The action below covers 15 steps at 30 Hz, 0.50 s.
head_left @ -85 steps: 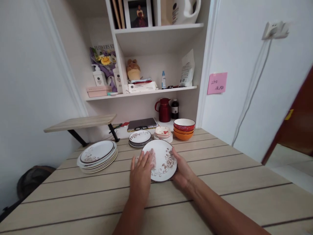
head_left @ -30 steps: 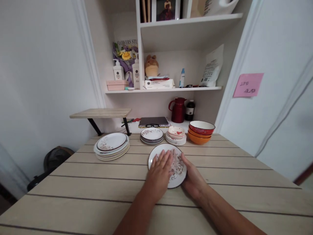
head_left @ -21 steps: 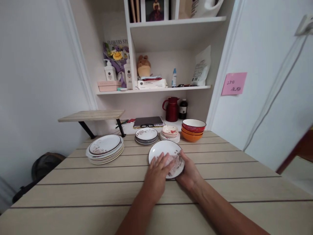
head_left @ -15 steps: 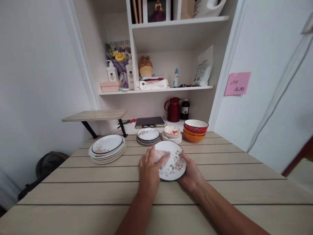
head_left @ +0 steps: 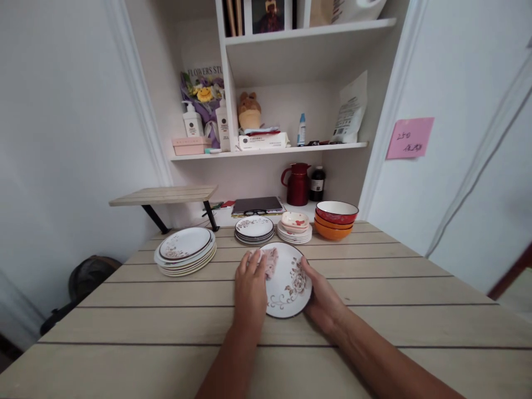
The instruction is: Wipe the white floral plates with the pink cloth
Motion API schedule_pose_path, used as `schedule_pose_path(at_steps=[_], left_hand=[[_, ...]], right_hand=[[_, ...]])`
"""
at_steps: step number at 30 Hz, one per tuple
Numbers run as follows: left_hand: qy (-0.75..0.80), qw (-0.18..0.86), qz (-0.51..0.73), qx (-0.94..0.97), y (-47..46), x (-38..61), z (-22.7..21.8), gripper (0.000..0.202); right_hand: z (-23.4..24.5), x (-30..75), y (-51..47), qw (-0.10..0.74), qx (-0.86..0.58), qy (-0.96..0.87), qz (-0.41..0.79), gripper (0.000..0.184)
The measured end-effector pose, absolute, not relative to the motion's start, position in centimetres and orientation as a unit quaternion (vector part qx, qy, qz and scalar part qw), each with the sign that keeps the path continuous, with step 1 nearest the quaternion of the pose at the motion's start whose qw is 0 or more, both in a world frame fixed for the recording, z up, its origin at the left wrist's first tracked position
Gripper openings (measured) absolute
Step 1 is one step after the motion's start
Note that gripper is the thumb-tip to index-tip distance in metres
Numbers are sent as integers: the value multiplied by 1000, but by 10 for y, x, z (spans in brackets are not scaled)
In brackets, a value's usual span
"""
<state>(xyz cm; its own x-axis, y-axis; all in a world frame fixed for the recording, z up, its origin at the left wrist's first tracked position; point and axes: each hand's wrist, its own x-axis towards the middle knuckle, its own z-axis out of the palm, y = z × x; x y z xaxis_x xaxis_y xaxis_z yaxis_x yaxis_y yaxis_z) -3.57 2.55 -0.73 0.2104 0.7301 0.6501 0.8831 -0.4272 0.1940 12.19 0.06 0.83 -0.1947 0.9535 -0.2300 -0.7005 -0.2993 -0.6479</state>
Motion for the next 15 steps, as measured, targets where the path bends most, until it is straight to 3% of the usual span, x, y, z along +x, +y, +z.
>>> schedule_pose_path(at_steps=[8, 15], left_hand=[[-508, 174, -368, -759, 11, -17, 4, 45], [-388, 136, -302, -860, 16, -13, -1, 55]], right_hand=[[15, 116, -6, 543, -295, -214, 757, 49], [16, 120, -1, 555, -257, -169, 772, 49]])
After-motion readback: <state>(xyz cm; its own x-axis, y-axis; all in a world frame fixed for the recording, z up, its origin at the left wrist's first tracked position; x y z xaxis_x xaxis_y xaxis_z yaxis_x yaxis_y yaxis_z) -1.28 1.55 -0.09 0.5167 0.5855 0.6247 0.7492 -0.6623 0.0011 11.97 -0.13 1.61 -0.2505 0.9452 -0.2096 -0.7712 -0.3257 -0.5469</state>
